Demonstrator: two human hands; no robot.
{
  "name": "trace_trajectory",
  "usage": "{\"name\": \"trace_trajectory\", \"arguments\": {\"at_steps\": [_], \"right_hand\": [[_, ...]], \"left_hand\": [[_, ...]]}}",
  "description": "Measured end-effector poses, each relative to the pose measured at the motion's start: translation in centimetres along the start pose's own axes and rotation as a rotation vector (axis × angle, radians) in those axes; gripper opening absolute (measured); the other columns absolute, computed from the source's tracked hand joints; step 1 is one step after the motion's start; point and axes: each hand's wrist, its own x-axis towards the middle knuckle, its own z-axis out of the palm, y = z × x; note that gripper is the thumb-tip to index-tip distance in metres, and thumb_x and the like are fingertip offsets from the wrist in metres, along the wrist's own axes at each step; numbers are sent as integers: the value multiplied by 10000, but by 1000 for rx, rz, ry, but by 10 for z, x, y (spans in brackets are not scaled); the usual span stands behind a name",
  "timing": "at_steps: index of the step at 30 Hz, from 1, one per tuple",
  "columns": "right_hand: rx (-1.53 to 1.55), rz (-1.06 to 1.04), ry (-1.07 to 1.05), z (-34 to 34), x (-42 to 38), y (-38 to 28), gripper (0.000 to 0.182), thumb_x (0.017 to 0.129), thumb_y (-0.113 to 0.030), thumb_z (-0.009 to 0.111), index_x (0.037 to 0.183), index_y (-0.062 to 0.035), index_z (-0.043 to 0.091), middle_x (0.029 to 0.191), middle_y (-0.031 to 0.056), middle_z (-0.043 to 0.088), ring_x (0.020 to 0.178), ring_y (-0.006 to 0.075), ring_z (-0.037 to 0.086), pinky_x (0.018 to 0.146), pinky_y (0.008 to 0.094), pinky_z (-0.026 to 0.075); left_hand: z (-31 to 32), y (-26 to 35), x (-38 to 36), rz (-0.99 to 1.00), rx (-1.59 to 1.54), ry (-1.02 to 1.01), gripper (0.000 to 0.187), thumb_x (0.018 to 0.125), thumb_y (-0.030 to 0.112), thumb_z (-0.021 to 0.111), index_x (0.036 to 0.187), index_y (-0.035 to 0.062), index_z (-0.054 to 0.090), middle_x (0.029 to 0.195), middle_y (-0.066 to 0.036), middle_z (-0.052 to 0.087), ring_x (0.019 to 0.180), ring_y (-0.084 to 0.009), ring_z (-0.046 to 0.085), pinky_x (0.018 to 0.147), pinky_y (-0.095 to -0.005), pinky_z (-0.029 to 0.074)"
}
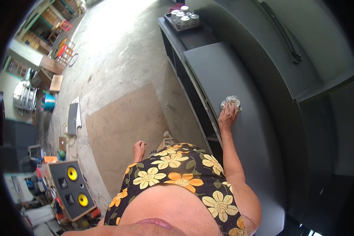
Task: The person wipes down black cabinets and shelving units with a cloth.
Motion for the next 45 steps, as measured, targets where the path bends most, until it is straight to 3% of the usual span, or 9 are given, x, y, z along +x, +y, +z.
{"name": "trace_trajectory", "arguments": {"at_steps": [9, 13, 16, 24, 29, 32, 36, 37, 45], "right_hand": [[39, -87, 32, 45, 49, -47, 384, 801, -74, 569, 1184, -63, 596, 1242, 111, 496, 1162, 324, 445, 991, 421, 372], [247, -140, 21, 60, 60, -91, 291, 812, -39, 512, 1070, -26, 647, 1106, 154, 563, 1019, 345, 524, 910, 432, 421], [541, -179, -190, 88, 51, -121, 308, 787, -36, 496, 1057, 2, 639, 1041, 157, 588, 967, 331, 558, 871, 390, 451], [1144, 464, -652, 91, 29, -171, 329, 808, -120, 521, 1088, -13, 657, 943, 38, 658, 790, 80, 584, 693, 237, 464], [1250, 485, -608, 76, 67, -178, 239, 888, -143, 583, 1080, -17, 649, 870, -39, 621, 714, 26, 515, 625, 200, 428], [1353, 559, -551, 76, 93, -183, 249, 886, -144, 593, 1089, -9, 641, 869, -41, 623, 697, 31, 517, 622, 197, 426], [1637, 697, -440, 96, 140, -192, 214, 880, -137, 599, 1062, -31, 639, 874, 12, 654, 731, 85, 609, 643, 240, 533], [1699, 686, -479, 104, 156, -190, 195, 880, -127, 586, 1052, -47, 627, 886, 44, 662, 735, 133, 651, 616, 300, 587], [2042, 782, -517, 112, 306, -266, 273, 906, -193, 532, 1143, -59, 545, 989, 86, 638, 831, 199, 661, 597, 319, 581]], "left_hand": [[-38, 11, 100, 52, -13, -20, 211, 826, 165, 506, 830, 35, 673, 799, -168, 662, 754, -293, 653, 709, -366, 502], [-28, 20, 121, 130, -54, -74, 202, 826, 163, 515, 838, 31, 668, 796, -176, 656, 760, -305, 651, 713, -367, 502], [-22, 24, 133, 131, -80, -121, 203, 828, 168, 516, 846, 34, 668, 792, -179, 653, 758, -310, 650, 712, -369, 502], [-39, -8, 127, 63, -101, -97, 191, 817, 175, 548, 860, 30, 666, 791, -176, 654, 754, -298, 650, 709, -360, 502], [-54, -26, 136, -30, -137, -17, 197, 812, 177, 567, 861, 12, 663, 798, -163, 664, 745, -269, 651, 705, -347, 502], [-59, -22, 157, -109, -221, -33, 199, 816, 174, 577, 862, 1, 662, 794, -135, 671, 731, -216, 643, 697, -327, 499], [-60, 11, 217, -79, -325, -46, 195, 828, 172, 584, 875, -1, 662, 767, -97, 664, 711, -161, 618, 683, -299, 491], [-61, 23, 237, -54, -326, -37, 194, 830, 170, 583, 881, 1, 662, 762, -91, 662, 707, -155, 614, 681, -295, 490], [-88, 114, 382, 55, -302, 22, 177, 842, 151, 583, 905, 3, 658, 785, -115, 669, 735, -184, 634, 697, -307, 498]]}}
